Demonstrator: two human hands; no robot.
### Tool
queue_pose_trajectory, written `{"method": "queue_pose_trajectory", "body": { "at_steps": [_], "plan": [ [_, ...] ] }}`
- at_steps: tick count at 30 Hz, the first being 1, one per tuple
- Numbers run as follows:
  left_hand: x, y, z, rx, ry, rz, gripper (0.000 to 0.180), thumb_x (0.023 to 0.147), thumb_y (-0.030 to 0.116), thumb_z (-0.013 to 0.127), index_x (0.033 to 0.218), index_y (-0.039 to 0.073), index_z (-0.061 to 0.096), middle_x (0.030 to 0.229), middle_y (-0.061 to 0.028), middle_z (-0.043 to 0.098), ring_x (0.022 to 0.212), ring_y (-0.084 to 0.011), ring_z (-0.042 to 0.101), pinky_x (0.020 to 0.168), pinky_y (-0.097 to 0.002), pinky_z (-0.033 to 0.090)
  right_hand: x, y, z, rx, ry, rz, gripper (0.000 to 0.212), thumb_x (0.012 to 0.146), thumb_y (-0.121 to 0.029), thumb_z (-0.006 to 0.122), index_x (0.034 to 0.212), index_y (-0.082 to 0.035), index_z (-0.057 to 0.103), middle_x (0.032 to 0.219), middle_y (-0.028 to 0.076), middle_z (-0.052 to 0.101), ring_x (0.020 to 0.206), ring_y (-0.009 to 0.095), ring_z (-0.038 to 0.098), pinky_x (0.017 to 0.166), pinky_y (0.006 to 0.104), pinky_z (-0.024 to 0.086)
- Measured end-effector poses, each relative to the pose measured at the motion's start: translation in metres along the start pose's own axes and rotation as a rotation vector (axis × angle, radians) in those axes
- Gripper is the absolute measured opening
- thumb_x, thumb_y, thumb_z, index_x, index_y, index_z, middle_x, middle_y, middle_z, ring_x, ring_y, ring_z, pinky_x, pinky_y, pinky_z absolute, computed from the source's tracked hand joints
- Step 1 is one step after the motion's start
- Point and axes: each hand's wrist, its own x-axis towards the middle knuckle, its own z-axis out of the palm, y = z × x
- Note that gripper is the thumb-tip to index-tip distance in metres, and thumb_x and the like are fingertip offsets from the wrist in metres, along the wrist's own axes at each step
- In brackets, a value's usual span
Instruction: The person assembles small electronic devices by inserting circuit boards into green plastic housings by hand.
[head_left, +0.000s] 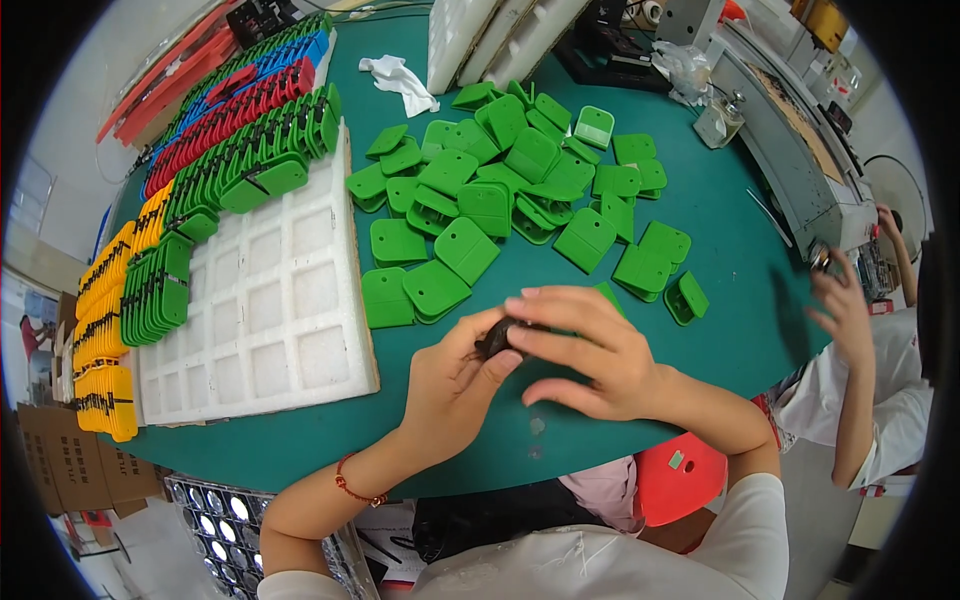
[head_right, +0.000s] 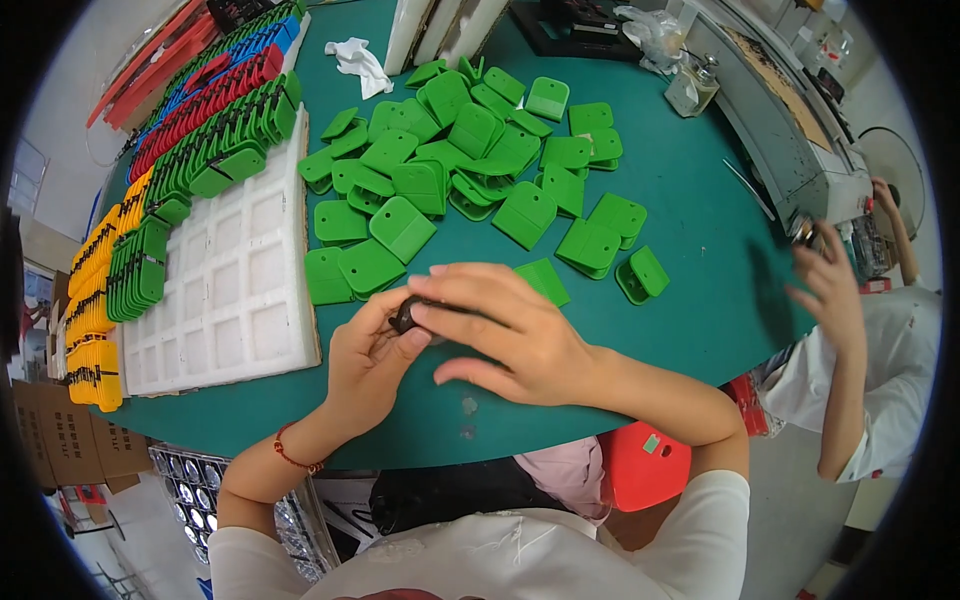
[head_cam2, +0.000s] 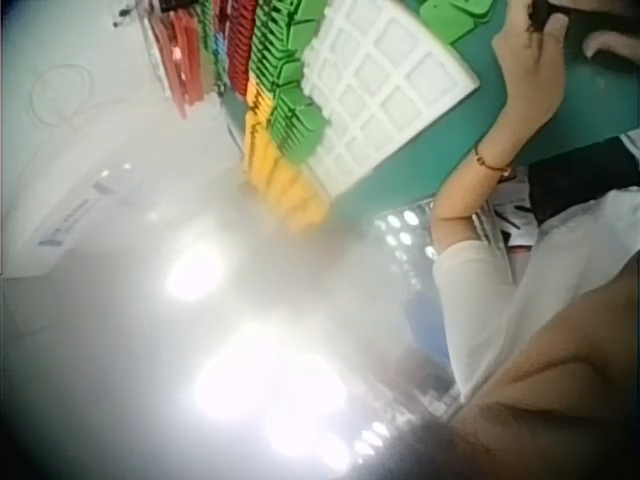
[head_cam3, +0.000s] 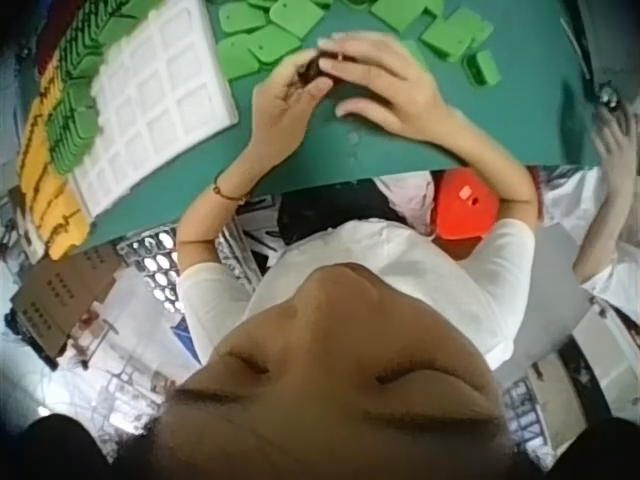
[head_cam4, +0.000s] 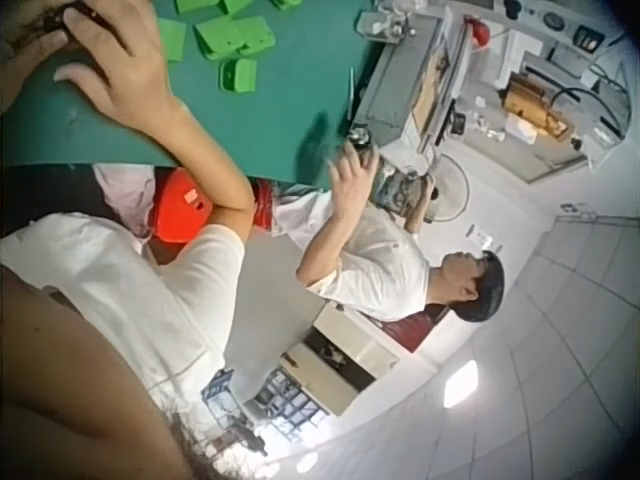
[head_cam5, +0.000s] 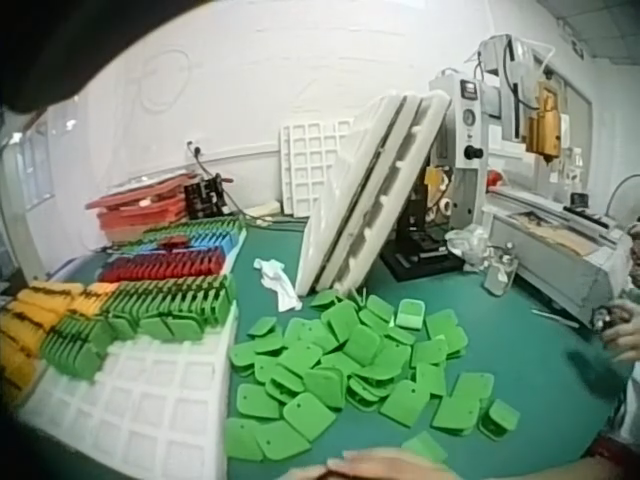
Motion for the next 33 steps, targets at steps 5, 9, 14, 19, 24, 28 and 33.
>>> {"method": "queue_pose_trajectory", "body": {
  "at_steps": [5,9,14,19,24,28,33],
  "plan": [
    [-0.001,-0.001,0.015,-0.014,0.157,0.186,0.022,0.085,-0.005,0.057,0.106,-0.003,0.048,0.1,-0.0154,0.059,0.087,-0.0143,0.059,0.075,-0.0249,0.051,-0.004,-0.001,0.001,-0.043,0.114,0.114,0.048,0.069,-0.009,0.074,0.114,-0.002,0.058,0.098,0.012,0.055,0.085,0.025,0.054,0.07,0.0334,0.047],
    [0.002,0.004,0.011,0.23,0.146,0.292,0.023,0.082,-0.006,0.06,0.102,-0.003,0.05,0.094,-0.0141,0.059,0.08,-0.0187,0.059,0.07,-0.0264,0.051,-0.007,0.004,0.003,-0.016,0.09,0.069,0.036,0.069,-0.006,0.073,0.102,-0.001,0.061,0.089,0.011,0.057,0.075,0.025,0.056,0.064,0.0328,0.047],
    [0.001,0.002,0.009,0.454,0.138,0.46,0.024,0.075,-0.006,0.065,0.094,-0.002,0.052,0.084,-0.0142,0.058,0.071,-0.0244,0.056,0.057,-0.0293,0.047,-0.009,0.005,0.007,0.056,0.1,0.015,0.03,0.067,-0.004,0.072,0.095,0.001,0.063,0.081,0.01,0.058,0.069,0.024,0.056,0.061,0.032,0.046],
    [-0.003,0.007,0.006,0.447,0.115,0.461,0.025,0.069,-0.007,0.067,0.089,-0.003,0.054,0.075,-0.0134,0.056,0.062,-0.0244,0.054,0.052,-0.0288,0.046,-0.012,0.003,0.012,0.1,0.111,-0.053,0.027,0.065,-0.003,0.073,0.09,0.004,0.065,0.076,0.01,0.058,0.066,0.022,0.057,0.059,0.0313,0.046],
    [-0.004,0.012,0.003,0.456,0.115,0.471,0.024,0.062,-0.007,0.069,0.081,-0.003,0.056,0.067,-0.0119,0.051,0.052,-0.0222,0.049,0.044,-0.0283,0.041,-0.012,-0.001,0.017,0.16,0.133,-0.047,0.026,0.065,-0.003,0.072,0.088,0.004,0.064,0.075,0.009,0.058,0.064,0.022,0.057,0.057,0.0313,0.045],
    [-0.007,0.01,0.001,0.458,0.129,0.476,0.023,0.059,-0.004,0.07,0.075,-0.001,0.055,0.062,-0.0099,0.045,0.048,-0.0216,0.043,0.041,-0.0288,0.034,-0.011,-0.002,0.02,0.212,0.149,-0.035,0.026,0.065,-0.001,0.071,0.089,0.004,0.063,0.075,0.009,0.058,0.064,0.021,0.057,0.056,0.0311,0.043],
    [-0.005,0.011,0.0,0.455,0.124,0.485,0.023,0.057,-0.004,0.07,0.073,0.0,0.054,0.06,-0.0091,0.041,0.047,-0.0222,0.041,0.04,-0.0296,0.031,-0.014,0.0,0.02,0.251,0.116,-0.021,0.027,0.066,-0.001,0.071,0.09,0.006,0.064,0.076,0.012,0.058,0.064,0.023,0.057,0.058,0.0317,0.046]
  ]
}}
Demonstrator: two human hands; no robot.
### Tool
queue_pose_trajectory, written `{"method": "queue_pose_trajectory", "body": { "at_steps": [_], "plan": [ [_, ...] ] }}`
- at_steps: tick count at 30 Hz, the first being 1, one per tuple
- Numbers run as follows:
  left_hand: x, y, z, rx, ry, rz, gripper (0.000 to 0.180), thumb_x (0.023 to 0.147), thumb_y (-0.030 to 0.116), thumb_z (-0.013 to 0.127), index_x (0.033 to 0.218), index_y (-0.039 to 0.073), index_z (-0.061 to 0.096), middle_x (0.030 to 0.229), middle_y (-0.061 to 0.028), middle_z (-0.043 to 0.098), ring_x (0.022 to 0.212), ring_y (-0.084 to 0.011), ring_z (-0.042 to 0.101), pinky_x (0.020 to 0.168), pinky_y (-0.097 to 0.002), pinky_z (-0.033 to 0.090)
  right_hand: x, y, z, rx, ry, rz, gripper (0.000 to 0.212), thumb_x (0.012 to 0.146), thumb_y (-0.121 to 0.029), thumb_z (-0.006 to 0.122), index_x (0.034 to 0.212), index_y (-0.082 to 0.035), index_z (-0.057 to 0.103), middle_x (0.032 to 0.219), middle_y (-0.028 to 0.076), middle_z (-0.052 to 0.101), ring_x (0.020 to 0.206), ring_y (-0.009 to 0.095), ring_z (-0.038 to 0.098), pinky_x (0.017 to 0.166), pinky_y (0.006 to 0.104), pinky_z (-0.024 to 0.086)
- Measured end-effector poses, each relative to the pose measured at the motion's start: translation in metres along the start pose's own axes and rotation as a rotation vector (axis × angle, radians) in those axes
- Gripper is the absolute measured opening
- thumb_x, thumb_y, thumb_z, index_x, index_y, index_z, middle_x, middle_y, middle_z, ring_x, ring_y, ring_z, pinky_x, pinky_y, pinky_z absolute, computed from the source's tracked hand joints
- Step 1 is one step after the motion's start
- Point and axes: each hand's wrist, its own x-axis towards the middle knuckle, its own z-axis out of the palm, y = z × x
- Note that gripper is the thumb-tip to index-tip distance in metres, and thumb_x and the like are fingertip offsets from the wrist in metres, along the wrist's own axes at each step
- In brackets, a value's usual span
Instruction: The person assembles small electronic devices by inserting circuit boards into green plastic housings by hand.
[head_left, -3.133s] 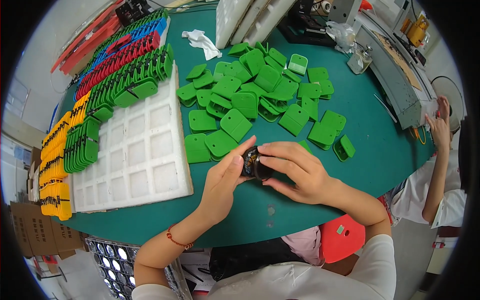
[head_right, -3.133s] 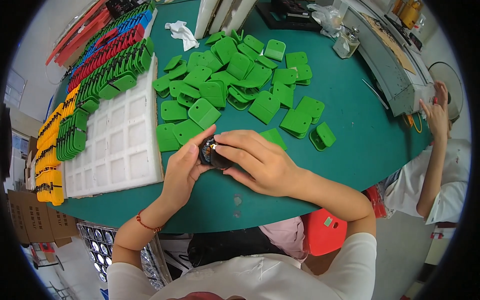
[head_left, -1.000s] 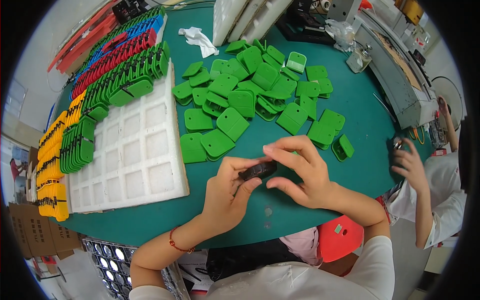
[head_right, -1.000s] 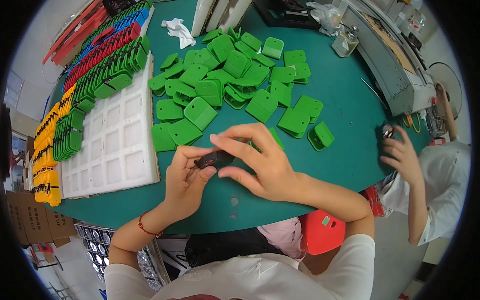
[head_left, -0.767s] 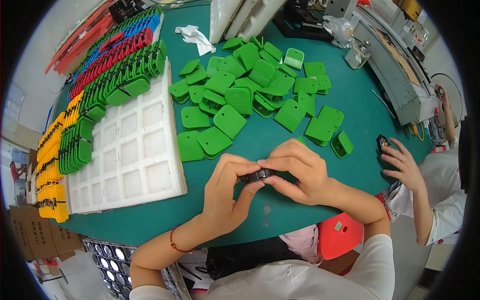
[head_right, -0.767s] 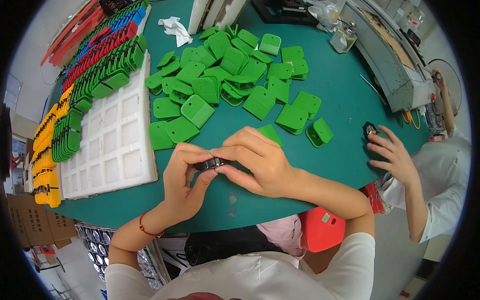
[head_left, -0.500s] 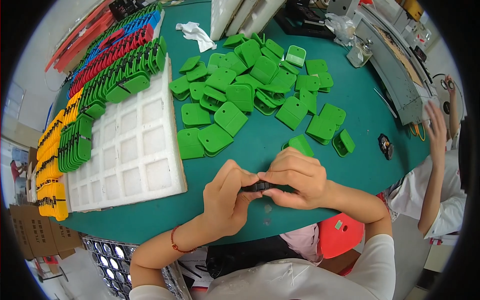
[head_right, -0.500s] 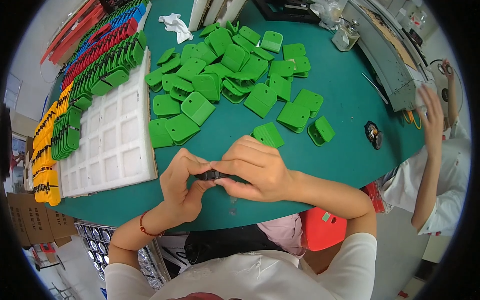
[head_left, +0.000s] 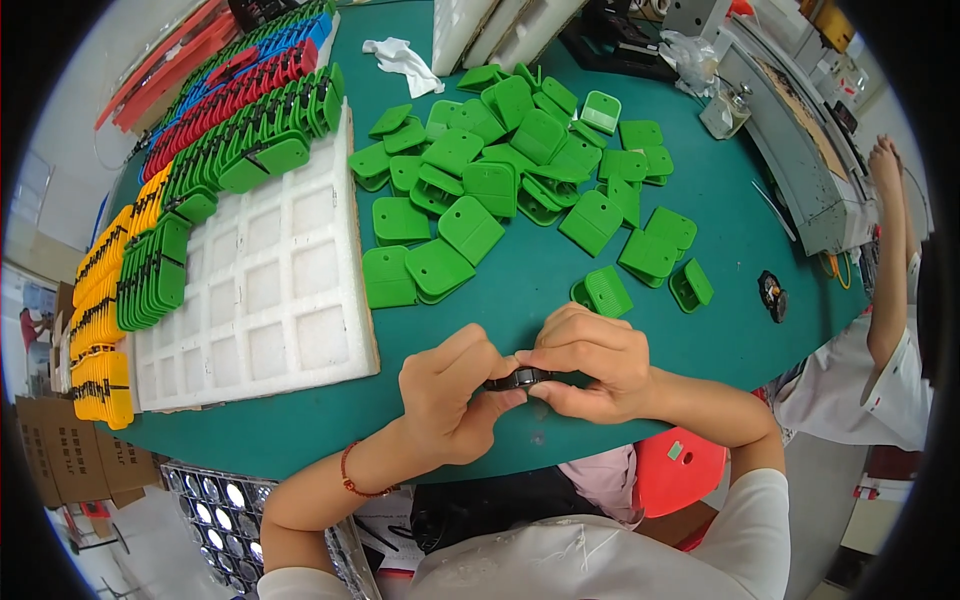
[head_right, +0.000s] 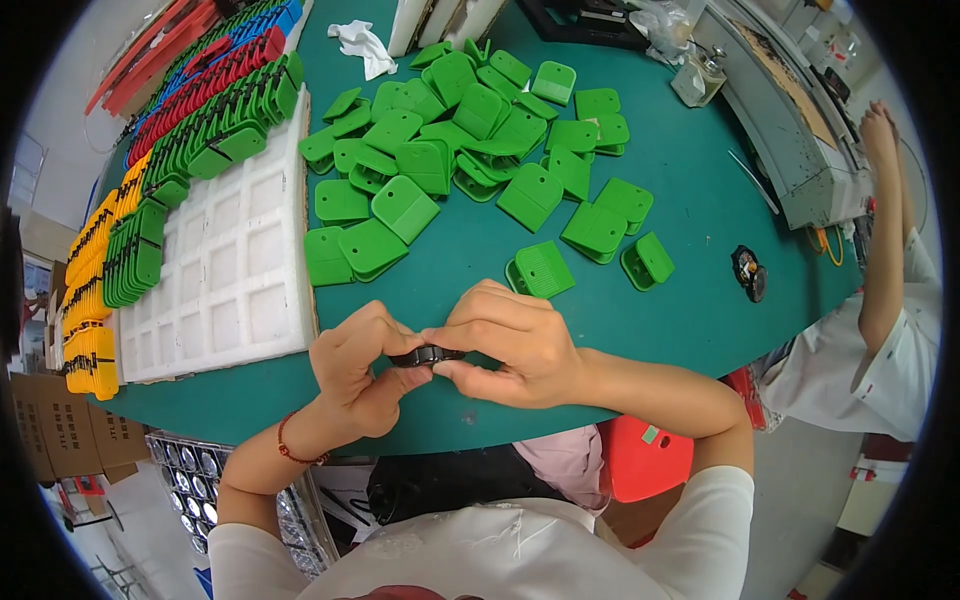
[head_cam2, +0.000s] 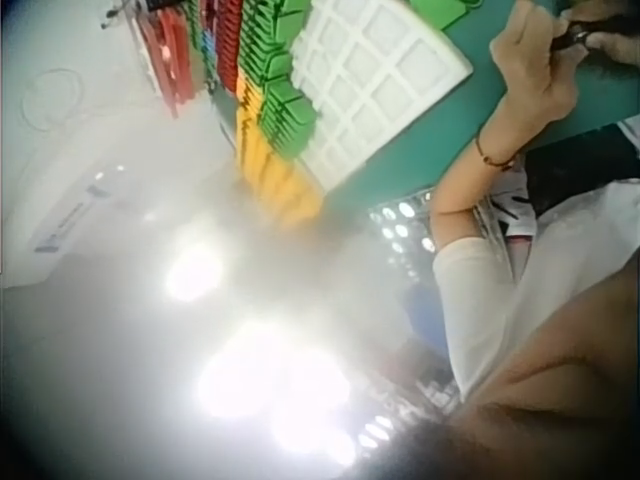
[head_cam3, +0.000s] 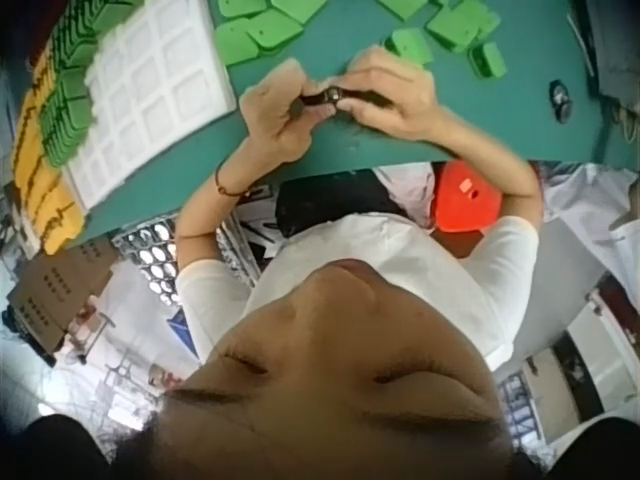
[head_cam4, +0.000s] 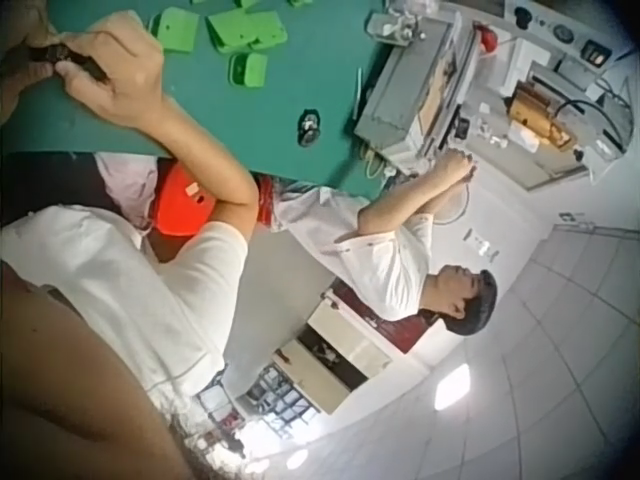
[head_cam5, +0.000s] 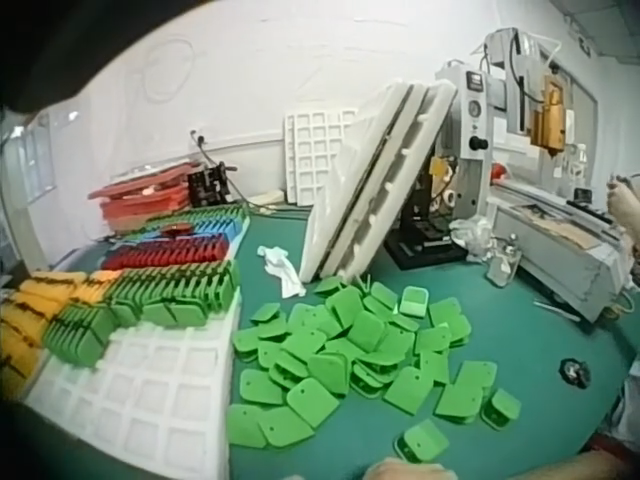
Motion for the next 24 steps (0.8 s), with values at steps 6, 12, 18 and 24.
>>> {"method": "queue_pose_trajectory", "body": {
  "at_steps": [6,12,18,24],
  "plan": [
    [0.009,0.0,0.004,0.043,-0.028,-0.026,0.023,0.065,-0.002,0.071,0.082,0.0,0.055,0.067,-0.0108,0.051,0.055,-0.0225,0.053,0.049,-0.0276,0.042,0.005,0.001,-0.007,-0.136,0.037,0.125,0.024,0.071,-0.005,0.07,0.093,0.001,0.064,0.082,0.01,0.06,0.07,0.021,0.059,0.056,0.0277,0.048],
    [0.009,-0.002,0.009,-0.736,-0.04,-0.659,0.027,0.079,-0.008,0.062,0.103,-0.001,0.051,0.103,-0.0078,0.056,0.094,-0.0147,0.059,0.081,-0.0252,0.05,0.01,-0.005,-0.003,-0.078,0.097,0.153,0.042,0.071,-0.01,0.072,0.11,-0.001,0.057,0.098,0.013,0.056,0.087,0.025,0.055,0.075,0.034,0.046],
    [0.008,-0.01,0.006,-0.636,-0.039,-0.359,0.027,0.077,-0.013,0.06,0.101,-0.001,0.053,0.103,-0.0109,0.056,0.099,-0.0163,0.056,0.083,-0.0266,0.048,0.002,0.001,-0.006,-0.12,0.078,0.14,0.04,0.069,-0.007,0.071,0.106,-0.003,0.057,0.099,0.013,0.056,0.088,0.027,0.054,0.077,0.0362,0.043],
    [0.006,-0.007,0.008,-0.422,0.012,-0.317,0.023,0.069,-0.012,0.067,0.087,-0.002,0.056,0.092,-0.0119,0.063,0.085,-0.016,0.062,0.076,-0.0252,0.049,0.004,0.008,-0.013,-0.202,0.031,-0.011,0.03,0.066,-0.007,0.072,0.095,-0.004,0.062,0.094,0.007,0.06,0.084,0.024,0.056,0.071,0.0335,0.042]
  ]
}}
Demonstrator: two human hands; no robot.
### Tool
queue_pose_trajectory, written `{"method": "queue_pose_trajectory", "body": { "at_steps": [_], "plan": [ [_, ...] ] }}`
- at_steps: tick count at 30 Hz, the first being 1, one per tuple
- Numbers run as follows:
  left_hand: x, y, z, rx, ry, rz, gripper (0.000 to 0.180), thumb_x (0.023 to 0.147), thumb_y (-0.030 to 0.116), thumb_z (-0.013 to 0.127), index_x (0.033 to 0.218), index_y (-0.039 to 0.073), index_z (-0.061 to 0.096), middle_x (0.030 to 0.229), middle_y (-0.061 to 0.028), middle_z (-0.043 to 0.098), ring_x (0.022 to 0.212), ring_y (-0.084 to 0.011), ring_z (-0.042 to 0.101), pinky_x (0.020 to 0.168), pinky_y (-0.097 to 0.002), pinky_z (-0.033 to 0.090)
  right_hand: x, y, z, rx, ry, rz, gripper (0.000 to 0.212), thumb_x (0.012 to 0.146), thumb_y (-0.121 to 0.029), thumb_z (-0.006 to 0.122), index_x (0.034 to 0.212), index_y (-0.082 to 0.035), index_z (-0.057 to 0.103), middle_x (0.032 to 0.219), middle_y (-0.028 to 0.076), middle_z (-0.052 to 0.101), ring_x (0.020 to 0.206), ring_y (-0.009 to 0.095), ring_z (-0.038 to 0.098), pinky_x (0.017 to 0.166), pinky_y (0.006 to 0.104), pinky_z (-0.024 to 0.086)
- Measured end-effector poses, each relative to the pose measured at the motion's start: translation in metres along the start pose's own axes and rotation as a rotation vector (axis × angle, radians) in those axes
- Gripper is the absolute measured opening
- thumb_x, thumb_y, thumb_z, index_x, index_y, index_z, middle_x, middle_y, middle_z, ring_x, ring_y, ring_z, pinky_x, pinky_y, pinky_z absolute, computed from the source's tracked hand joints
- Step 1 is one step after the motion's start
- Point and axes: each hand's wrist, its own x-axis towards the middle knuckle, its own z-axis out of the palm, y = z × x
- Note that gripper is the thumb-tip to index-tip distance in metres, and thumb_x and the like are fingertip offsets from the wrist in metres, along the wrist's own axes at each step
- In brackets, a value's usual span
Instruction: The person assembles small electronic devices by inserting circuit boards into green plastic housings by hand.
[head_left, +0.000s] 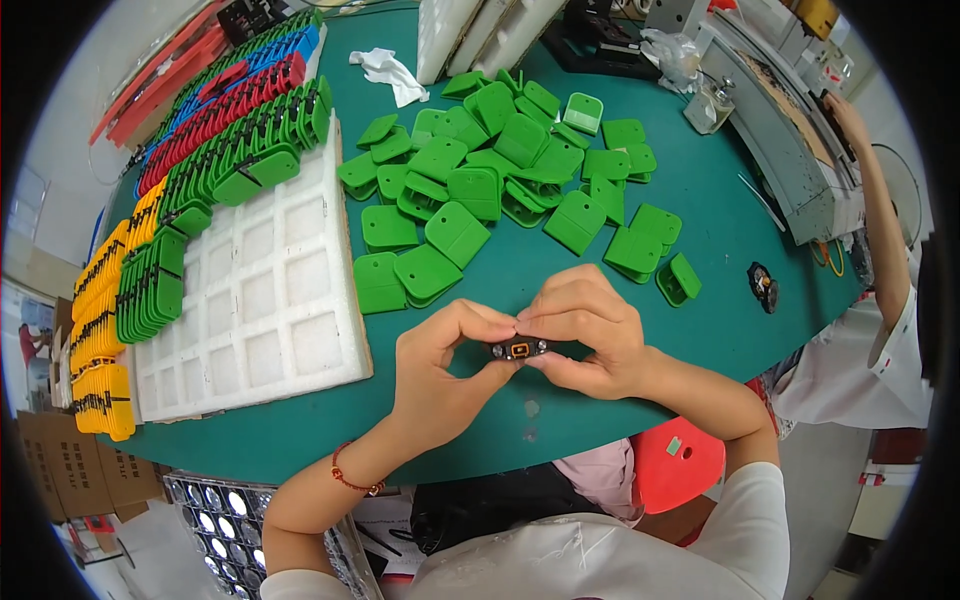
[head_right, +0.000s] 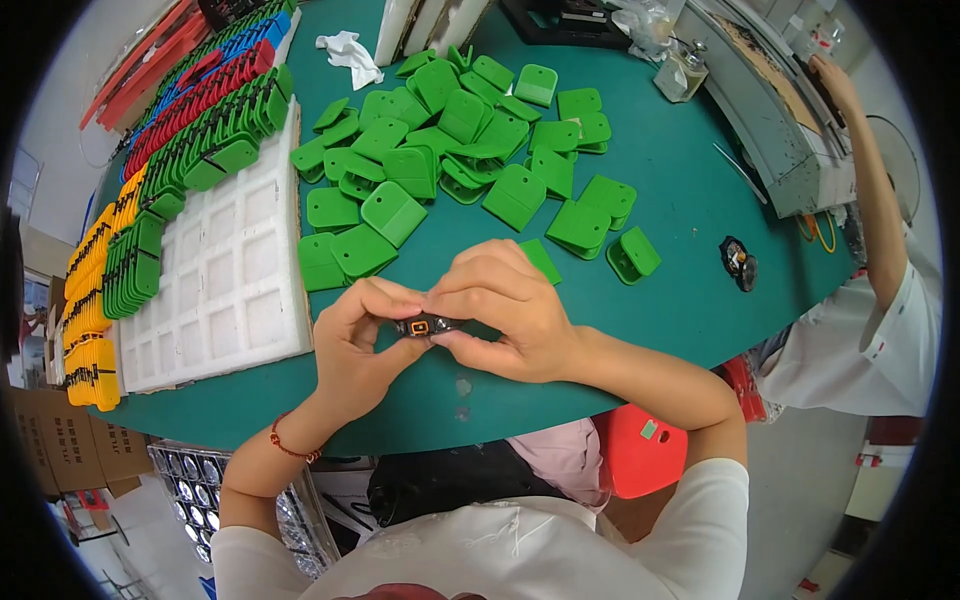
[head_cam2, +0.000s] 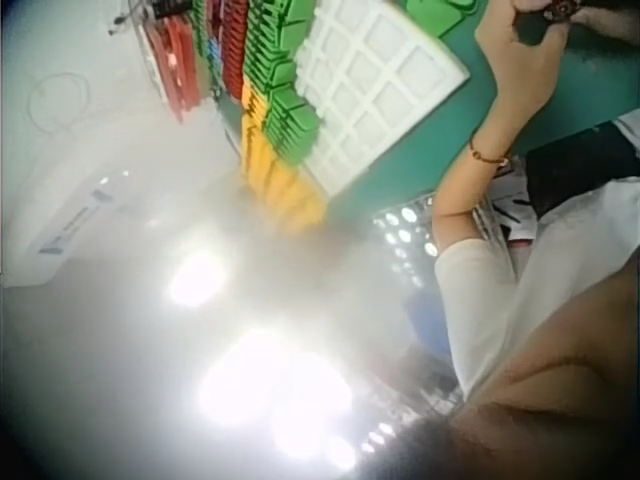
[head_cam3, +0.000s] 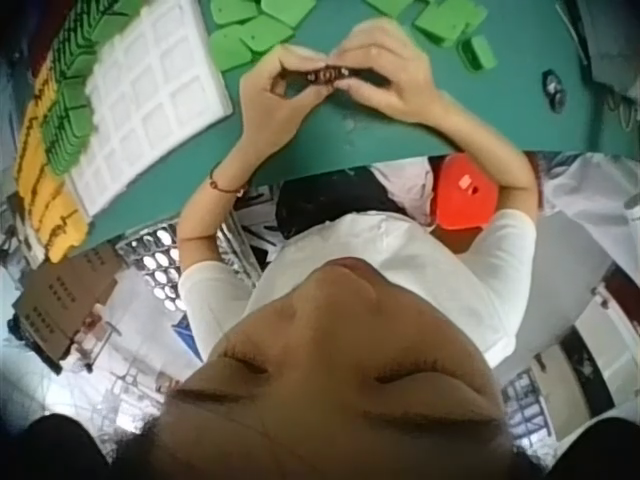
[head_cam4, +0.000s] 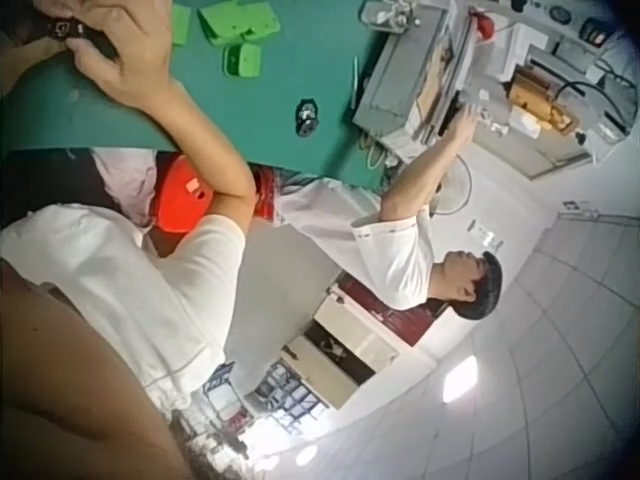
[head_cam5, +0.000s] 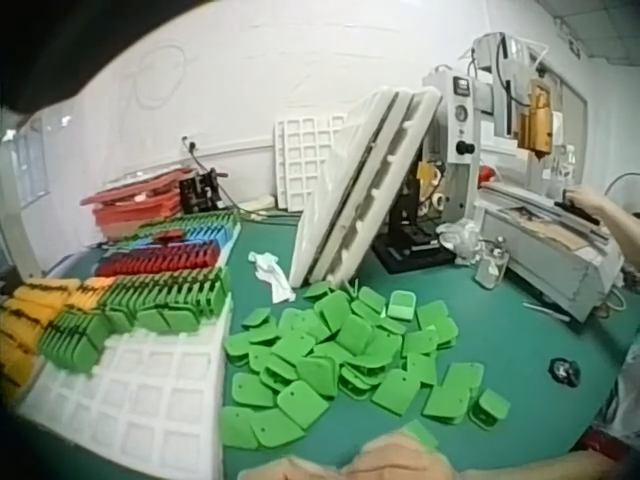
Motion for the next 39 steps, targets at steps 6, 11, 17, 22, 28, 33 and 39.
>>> {"method": "queue_pose_trajectory", "body": {
  "at_steps": [6,11,17,22,28,33,39],
  "plan": [
    [-0.001,0.002,0.001,0.115,0.018,0.046,0.021,0.065,-0.01,0.071,0.079,-0.001,0.058,0.083,-0.0111,0.065,0.077,-0.017,0.064,0.067,-0.0239,0.05,0.001,0.0,-0.005,0.003,-0.034,-0.071,0.027,0.068,-0.009,0.071,0.093,-0.002,0.065,0.094,0.008,0.064,0.08,0.022,0.059,0.071,0.0335,0.041],
    [-0.001,0.001,0.001,0.151,0.014,0.059,0.021,0.064,-0.009,0.071,0.077,-0.001,0.057,0.081,-0.0109,0.065,0.074,-0.0173,0.064,0.066,-0.0238,0.05,0.003,-0.002,-0.01,-0.009,-0.084,-0.066,0.025,0.07,-0.01,0.07,0.094,-0.003,0.065,0.095,0.008,0.064,0.078,0.022,0.06,0.074,0.0347,0.04],
    [0.001,-0.003,0.001,0.097,0.092,0.03,0.022,0.069,-0.011,0.069,0.084,-0.003,0.055,0.087,-0.012,0.061,0.084,-0.0163,0.062,0.073,-0.0252,0.05,0.024,0.002,-0.034,-0.236,-0.331,0.026,0.044,0.069,-0.033,0.074,0.104,-0.008,0.063,0.102,0.007,0.061,0.098,0.025,0.055,0.08,0.0381,0.043],
    [0.005,0.004,0.0,0.071,0.135,-0.029,0.025,0.074,-0.013,0.064,0.094,-0.004,0.053,0.098,-0.011,0.055,0.09,-0.0153,0.059,0.081,-0.0258,0.049,0.019,-0.003,-0.047,-0.552,-0.547,0.415,0.058,0.065,-0.04,0.075,0.106,-0.004,0.056,0.099,0.013,0.054,0.086,0.031,0.057,0.074,0.0392,0.047],
    [0.006,-0.002,-0.003,-0.299,0.182,-0.168,0.027,0.076,-0.012,0.063,0.099,-0.003,0.051,0.103,-0.0115,0.054,0.094,-0.015,0.058,0.085,-0.0259,0.048,0.02,-0.005,-0.048,-0.375,-0.58,0.511,0.051,0.067,-0.024,0.076,0.108,-0.003,0.055,0.102,0.015,0.054,0.082,0.032,0.059,0.074,0.0369,0.049],
    [0.006,0.001,-0.005,-0.382,0.222,-0.395,0.028,0.077,-0.01,0.064,0.1,-0.002,0.05,0.1,-0.0119,0.06,0.092,-0.0151,0.059,0.083,-0.0272,0.049,0.024,-0.003,-0.051,0.192,-0.168,0.77,0.054,0.07,0.002,0.059,0.124,-0.003,0.051,0.1,0.009,0.064,0.085,0.013,0.06,0.076,0.0259,0.048],
    [0.003,-0.002,-0.004,-0.359,0.197,-0.321,0.029,0.077,-0.009,0.065,0.102,-0.003,0.051,0.099,-0.0128,0.062,0.092,-0.0156,0.061,0.083,-0.0268,0.05,0.023,0.0,-0.052,0.629,-0.213,0.863,0.055,0.069,0.008,0.056,0.124,0.0,0.054,0.109,0.01,0.063,0.093,0.011,0.06,0.079,0.0228,0.047]
  ]
}}
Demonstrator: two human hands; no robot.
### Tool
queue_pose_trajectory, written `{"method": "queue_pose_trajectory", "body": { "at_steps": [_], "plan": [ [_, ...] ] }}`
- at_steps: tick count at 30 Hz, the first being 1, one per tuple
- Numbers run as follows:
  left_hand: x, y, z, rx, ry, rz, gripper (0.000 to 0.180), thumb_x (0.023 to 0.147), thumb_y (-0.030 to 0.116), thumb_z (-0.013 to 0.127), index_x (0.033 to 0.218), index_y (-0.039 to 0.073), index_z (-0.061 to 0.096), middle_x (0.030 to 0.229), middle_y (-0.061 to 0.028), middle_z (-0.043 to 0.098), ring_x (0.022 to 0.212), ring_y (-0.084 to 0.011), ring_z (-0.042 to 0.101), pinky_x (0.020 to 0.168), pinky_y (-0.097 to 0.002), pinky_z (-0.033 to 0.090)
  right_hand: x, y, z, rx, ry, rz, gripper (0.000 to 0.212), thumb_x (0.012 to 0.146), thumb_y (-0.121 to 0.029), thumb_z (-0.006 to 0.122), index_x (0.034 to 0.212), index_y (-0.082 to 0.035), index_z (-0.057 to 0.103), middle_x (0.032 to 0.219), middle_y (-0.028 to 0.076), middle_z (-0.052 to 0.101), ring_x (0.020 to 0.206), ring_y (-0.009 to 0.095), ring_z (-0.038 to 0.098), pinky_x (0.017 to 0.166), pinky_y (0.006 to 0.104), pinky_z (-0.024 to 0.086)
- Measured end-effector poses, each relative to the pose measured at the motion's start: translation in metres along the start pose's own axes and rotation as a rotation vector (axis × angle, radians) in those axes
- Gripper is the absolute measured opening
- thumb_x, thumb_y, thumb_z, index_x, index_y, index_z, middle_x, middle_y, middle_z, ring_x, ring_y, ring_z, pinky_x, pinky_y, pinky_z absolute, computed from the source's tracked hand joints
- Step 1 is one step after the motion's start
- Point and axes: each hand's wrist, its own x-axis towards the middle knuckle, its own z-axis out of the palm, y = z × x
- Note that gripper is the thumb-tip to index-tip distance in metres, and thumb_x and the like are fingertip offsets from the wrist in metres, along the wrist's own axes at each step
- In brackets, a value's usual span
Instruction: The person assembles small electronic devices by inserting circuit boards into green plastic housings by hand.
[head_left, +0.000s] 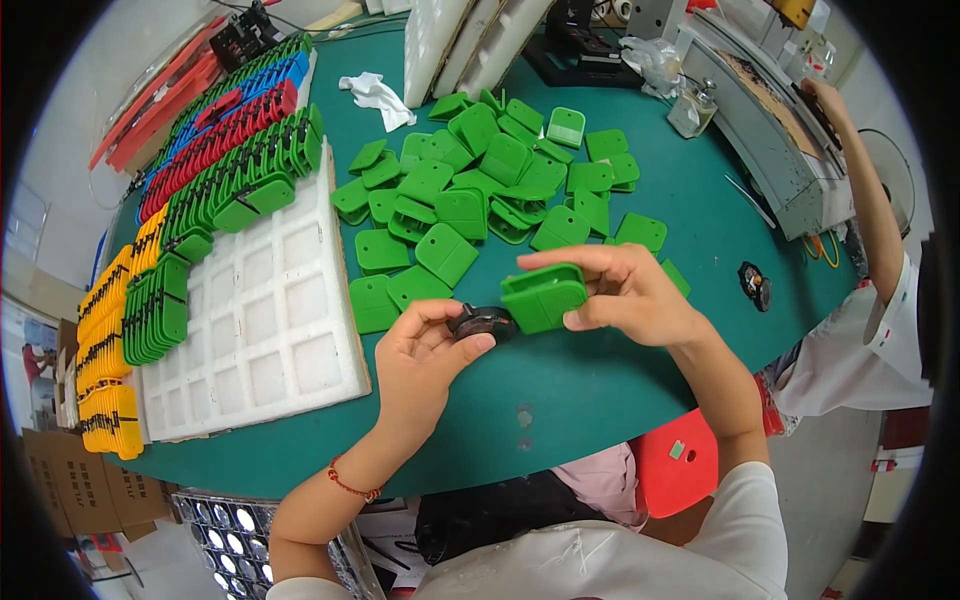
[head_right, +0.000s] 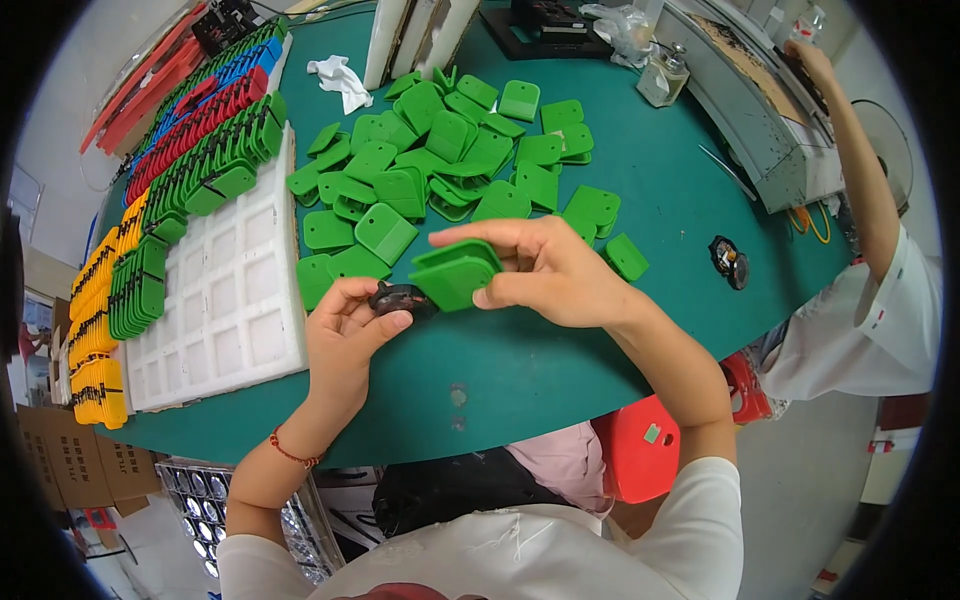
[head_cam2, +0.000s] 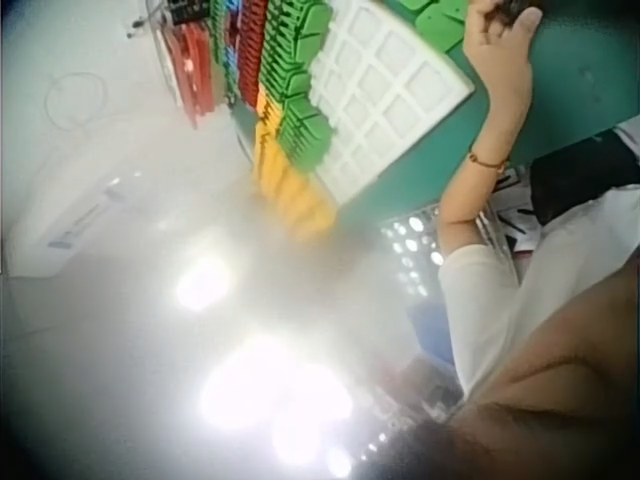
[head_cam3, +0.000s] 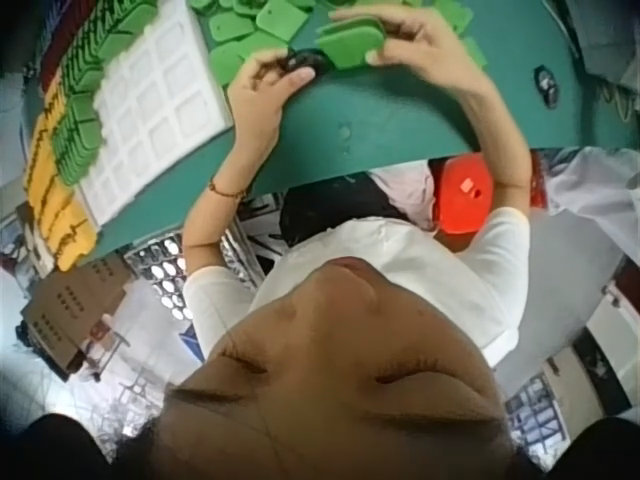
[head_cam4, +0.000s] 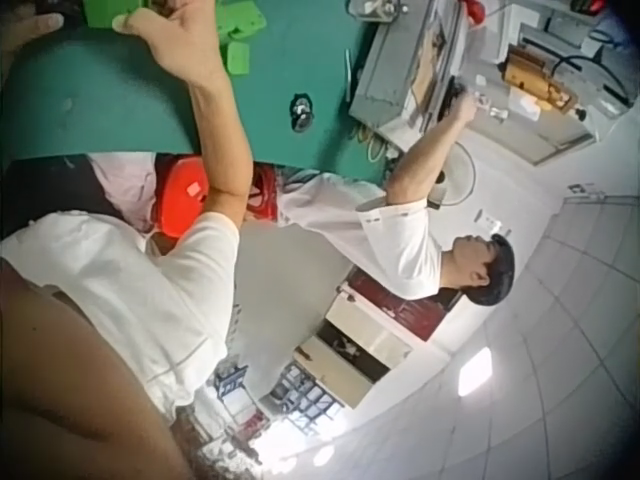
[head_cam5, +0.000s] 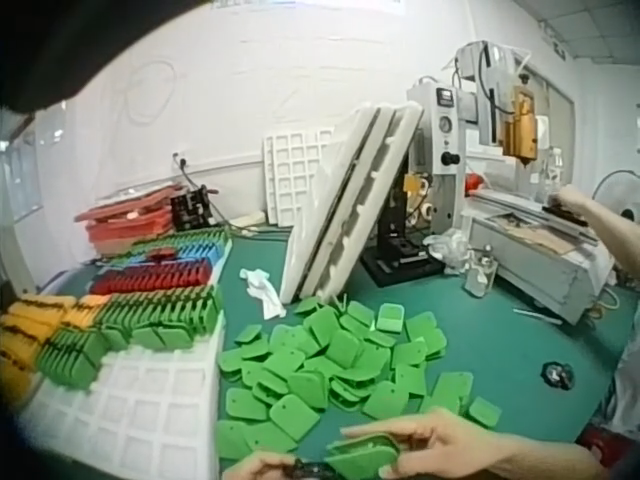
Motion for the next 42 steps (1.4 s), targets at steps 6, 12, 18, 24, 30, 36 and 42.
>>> {"method": "queue_pose_trajectory", "body": {
  "at_steps": [6,12,18,24,30,36,42],
  "plan": [
    [0.001,0.002,-0.002,0.096,0.031,0.054,0.028,0.076,-0.011,0.065,0.101,-0.005,0.054,0.097,-0.013,0.063,0.091,-0.016,0.062,0.082,-0.0259,0.051,-0.001,-0.004,0.001,-0.049,-0.072,-0.001,0.052,0.07,0.008,0.059,0.122,0.001,0.055,0.114,0.013,0.062,0.094,0.012,0.06,0.082,0.0237,0.047],
    [-0.003,-0.002,0.0,0.114,-0.029,0.066,0.03,0.075,-0.012,0.066,0.102,-0.006,0.055,0.099,-0.0131,0.062,0.092,-0.0165,0.062,0.083,-0.0276,0.052,0.001,0.004,0.002,-0.03,-0.123,-0.032,0.053,0.071,0.01,0.058,0.123,0.002,0.054,0.116,0.015,0.061,0.101,0.015,0.06,0.087,0.0258,0.046],
    [-0.002,0.0,0.002,0.195,0.006,0.087,0.033,0.073,-0.01,0.069,0.103,-0.006,0.055,0.101,-0.0113,0.061,0.093,-0.0158,0.061,0.085,-0.0281,0.05,0.005,0.015,0.01,-0.049,-0.142,-0.125,0.05,0.076,-0.002,0.06,0.126,-0.006,0.053,0.105,0.005,0.065,0.088,0.008,0.057,0.08,0.0222,0.045],
    [0.003,0.007,-0.006,-0.206,-0.084,-0.121,0.039,0.075,-0.004,0.066,0.111,-0.001,0.052,0.104,-0.0101,0.058,0.097,-0.0161,0.057,0.087,-0.0305,0.046,0.015,0.006,-0.018,-0.75,0.21,-0.486,0.039,0.082,-0.008,0.056,0.12,-0.001,0.053,0.126,0.015,0.053,0.127,0.031,0.038,0.105,0.0419,0.031],
    [0.006,0.001,-0.016,-0.606,-0.192,-0.447,0.041,0.084,0.019,0.064,0.118,0.004,0.045,0.103,-0.0039,0.051,0.097,-0.0217,0.053,0.09,-0.0378,0.044,0.026,0.04,-0.023,-1.296,0.62,-0.333,0.035,0.074,-0.01,0.068,0.107,-0.004,0.058,0.123,0.012,0.049,0.126,0.037,0.034,0.1,0.0462,0.034],
    [0.004,0.003,-0.002,-0.256,-0.13,-0.451,0.049,0.081,0.001,0.065,0.125,0.001,0.043,0.114,-0.0115,0.058,0.102,-0.0175,0.058,0.087,-0.0297,0.048,0.02,0.027,-0.018,-0.902,0.379,-0.429,0.022,0.071,-0.003,0.07,0.084,-0.005,0.052,0.11,0.009,0.056,0.113,0.029,0.048,0.095,0.0382,0.039],
    [-0.001,0.006,0.006,0.086,-0.188,-0.257,0.053,0.074,-0.002,0.072,0.121,-0.001,0.046,0.107,-0.0094,0.062,0.098,-0.013,0.058,0.084,-0.0267,0.048,0.018,0.025,0.007,0.232,0.319,-0.232,0.024,0.073,0.0,0.07,0.085,-0.007,0.05,0.093,0.002,0.057,0.094,0.013,0.057,0.082,0.0269,0.045]
  ]
}}
